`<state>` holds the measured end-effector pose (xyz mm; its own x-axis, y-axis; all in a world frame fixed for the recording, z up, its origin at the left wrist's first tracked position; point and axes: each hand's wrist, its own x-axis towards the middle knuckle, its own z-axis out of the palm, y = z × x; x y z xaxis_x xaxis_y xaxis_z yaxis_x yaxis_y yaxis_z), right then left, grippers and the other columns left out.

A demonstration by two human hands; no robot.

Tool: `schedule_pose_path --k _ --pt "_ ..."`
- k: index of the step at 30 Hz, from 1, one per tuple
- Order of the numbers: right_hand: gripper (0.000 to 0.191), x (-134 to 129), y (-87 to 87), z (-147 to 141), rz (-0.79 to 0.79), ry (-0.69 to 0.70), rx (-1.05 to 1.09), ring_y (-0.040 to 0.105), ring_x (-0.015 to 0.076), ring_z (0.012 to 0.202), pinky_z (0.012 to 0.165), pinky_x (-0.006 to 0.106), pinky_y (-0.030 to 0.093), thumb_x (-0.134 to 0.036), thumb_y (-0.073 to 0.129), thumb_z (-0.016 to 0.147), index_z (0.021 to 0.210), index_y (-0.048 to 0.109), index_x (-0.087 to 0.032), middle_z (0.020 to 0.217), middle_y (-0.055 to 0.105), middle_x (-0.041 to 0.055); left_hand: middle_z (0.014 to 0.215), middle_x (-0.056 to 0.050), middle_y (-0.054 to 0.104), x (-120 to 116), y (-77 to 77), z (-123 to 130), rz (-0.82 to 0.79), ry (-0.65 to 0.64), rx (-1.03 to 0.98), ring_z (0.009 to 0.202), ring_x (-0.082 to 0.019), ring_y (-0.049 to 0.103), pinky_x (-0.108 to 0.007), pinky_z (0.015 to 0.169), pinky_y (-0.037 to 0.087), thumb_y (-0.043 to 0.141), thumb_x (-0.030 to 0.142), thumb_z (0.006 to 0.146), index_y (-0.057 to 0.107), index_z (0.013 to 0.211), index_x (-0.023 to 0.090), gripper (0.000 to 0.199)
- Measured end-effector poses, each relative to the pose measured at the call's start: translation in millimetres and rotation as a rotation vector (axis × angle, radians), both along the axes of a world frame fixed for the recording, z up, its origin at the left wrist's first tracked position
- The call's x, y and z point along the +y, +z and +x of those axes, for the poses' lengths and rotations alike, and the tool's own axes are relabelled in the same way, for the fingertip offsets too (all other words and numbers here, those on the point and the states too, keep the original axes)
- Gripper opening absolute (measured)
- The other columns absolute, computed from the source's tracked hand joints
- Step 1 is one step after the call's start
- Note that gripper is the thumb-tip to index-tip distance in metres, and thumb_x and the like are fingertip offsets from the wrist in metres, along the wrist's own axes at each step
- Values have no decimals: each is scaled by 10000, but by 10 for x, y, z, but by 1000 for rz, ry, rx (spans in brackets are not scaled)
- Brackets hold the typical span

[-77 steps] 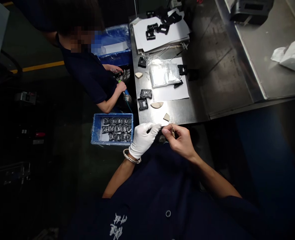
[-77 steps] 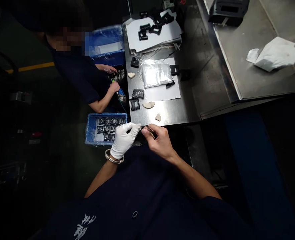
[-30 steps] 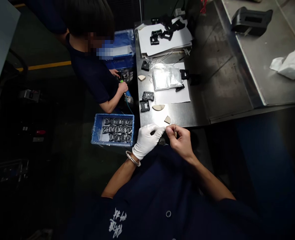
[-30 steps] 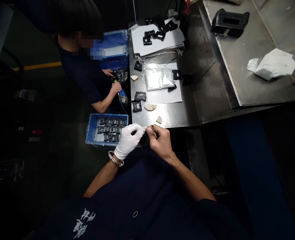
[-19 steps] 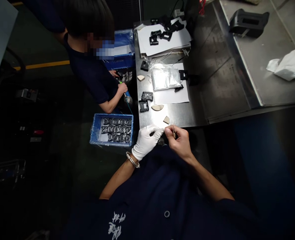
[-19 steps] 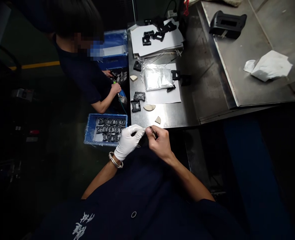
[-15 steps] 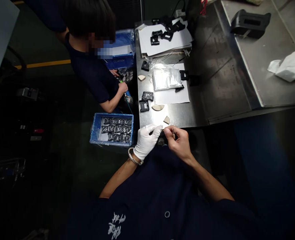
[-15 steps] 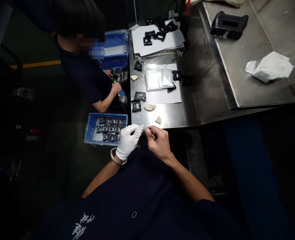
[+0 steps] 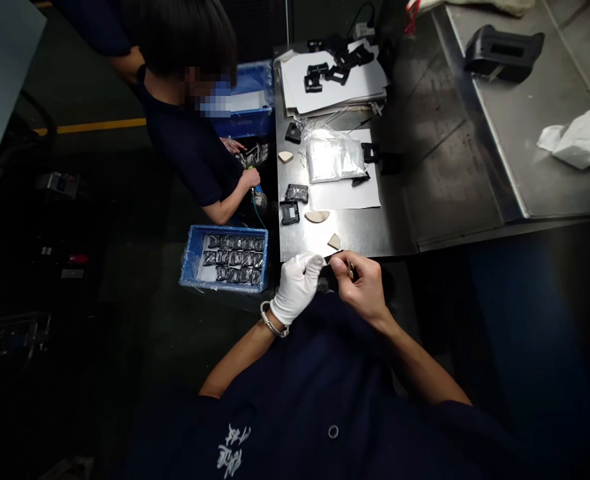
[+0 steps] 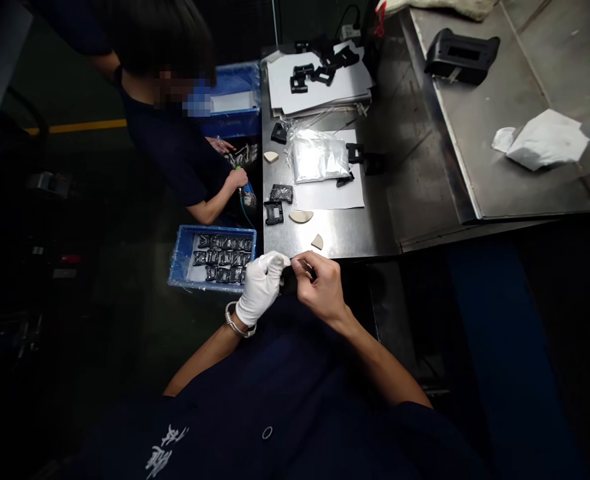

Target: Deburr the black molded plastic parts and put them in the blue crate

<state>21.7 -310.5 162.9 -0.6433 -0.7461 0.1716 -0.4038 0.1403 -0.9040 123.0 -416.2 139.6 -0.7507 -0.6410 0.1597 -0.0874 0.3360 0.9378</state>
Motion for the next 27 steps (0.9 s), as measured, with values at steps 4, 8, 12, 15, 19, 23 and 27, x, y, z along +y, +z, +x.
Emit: schedule_pose_path --k 4,8,12,15,19,23,27 --pt "236 2 -7 -7 16 11 -23 412 104 545 549 268 328 -274 537 946 727 557 -188 605 476 -26 786 -33 667 18 -6 29 -16 -50 50 739 -134 616 -272 707 492 615 357 927 623 754 163 261" --pt "251 3 20 19 32 14 -35 407 105 542 556 270 334 -297 529 955 730 560 -189 605 478 -24 728 -32 659 17 28 25 -22 22 -2 681 -127 592 -273 671 471 545 352 969 641 735 157 319" --pt "272 20 40 13 30 -18 -54 410 104 551 551 262 331 -326 526 959 730 567 -185 615 489 -20 735 -60 680 -30 122 32 100 32 -24 681 -151 633 -290 659 494 410 405 1020 658 753 155 442" --pt "292 40 30 -1 31 -53 -97 413 105 559 548 258 328 -358 530 958 729 567 -182 614 485 -21 799 -82 704 -72 216 58 125 -51 -23 747 -176 667 -313 694 523 352 405 1032 683 819 165 461" --pt "290 54 15 -2 29 -69 -139 393 99 549 539 256 318 -365 538 956 735 570 -179 602 455 -30 866 -56 702 -88 278 64 28 -122 -89 780 -175 649 -312 737 523 600 360 929 668 856 179 207" --pt "274 60 26 37 36 -55 -105 384 99 547 540 258 317 -340 536 956 731 560 -185 600 437 -33 790 -35 677 -85 241 40 -25 -97 -106 722 -150 616 -285 701 492 588 330 931 636 775 174 225" --pt "271 71 36 71 39 -48 -80 396 103 545 539 258 328 -349 539 953 740 575 -187 604 459 -29 718 -39 652 -116 215 42 -46 -79 -124 657 -147 592 -284 649 462 454 350 998 631 748 171 355"
